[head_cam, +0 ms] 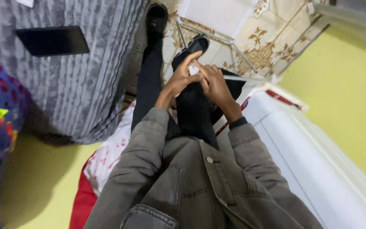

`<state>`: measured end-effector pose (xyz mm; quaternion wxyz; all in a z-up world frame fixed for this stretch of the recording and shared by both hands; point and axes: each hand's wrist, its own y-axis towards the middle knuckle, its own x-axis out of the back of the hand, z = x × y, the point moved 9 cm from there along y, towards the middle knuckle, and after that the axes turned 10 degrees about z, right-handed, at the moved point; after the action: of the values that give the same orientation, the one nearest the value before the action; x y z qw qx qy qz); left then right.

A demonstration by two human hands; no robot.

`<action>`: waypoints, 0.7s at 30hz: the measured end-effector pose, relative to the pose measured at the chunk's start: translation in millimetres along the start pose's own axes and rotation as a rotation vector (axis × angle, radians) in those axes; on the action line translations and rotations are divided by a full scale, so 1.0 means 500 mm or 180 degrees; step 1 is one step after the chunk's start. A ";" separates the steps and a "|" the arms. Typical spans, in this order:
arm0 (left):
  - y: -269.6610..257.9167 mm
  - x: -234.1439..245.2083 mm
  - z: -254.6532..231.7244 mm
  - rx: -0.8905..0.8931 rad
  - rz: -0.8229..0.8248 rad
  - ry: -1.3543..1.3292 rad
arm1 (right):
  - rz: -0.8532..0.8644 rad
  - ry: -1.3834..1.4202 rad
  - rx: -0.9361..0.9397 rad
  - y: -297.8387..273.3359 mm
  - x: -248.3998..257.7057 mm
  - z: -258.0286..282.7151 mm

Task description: The person attaches plastic connectors onto metal rods, connects the assembled rods into the frame, and places a fabric sheet over the shelf frame by hand.

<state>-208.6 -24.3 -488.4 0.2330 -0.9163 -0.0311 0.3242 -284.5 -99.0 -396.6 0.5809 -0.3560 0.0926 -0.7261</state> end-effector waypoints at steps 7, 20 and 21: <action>0.015 0.209 0.276 0.0394 -0.1149 -0.2230 | 0.0064 -0.0606 -0.0466 0.074 -0.075 -0.121; 0.140 0.193 0.463 0.1036 -0.1296 -0.2737 | -0.0596 -0.0420 -0.0409 0.131 -0.122 -0.208; 0.139 0.197 0.465 0.1105 -0.1308 -0.2632 | -0.0591 -0.0369 -0.0423 0.134 -0.124 -0.212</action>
<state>-278.8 28.8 -734.9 0.4095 -0.6335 -0.2467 0.6084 -294.0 -92.8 -536.3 0.4907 -0.4421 0.0734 -0.7472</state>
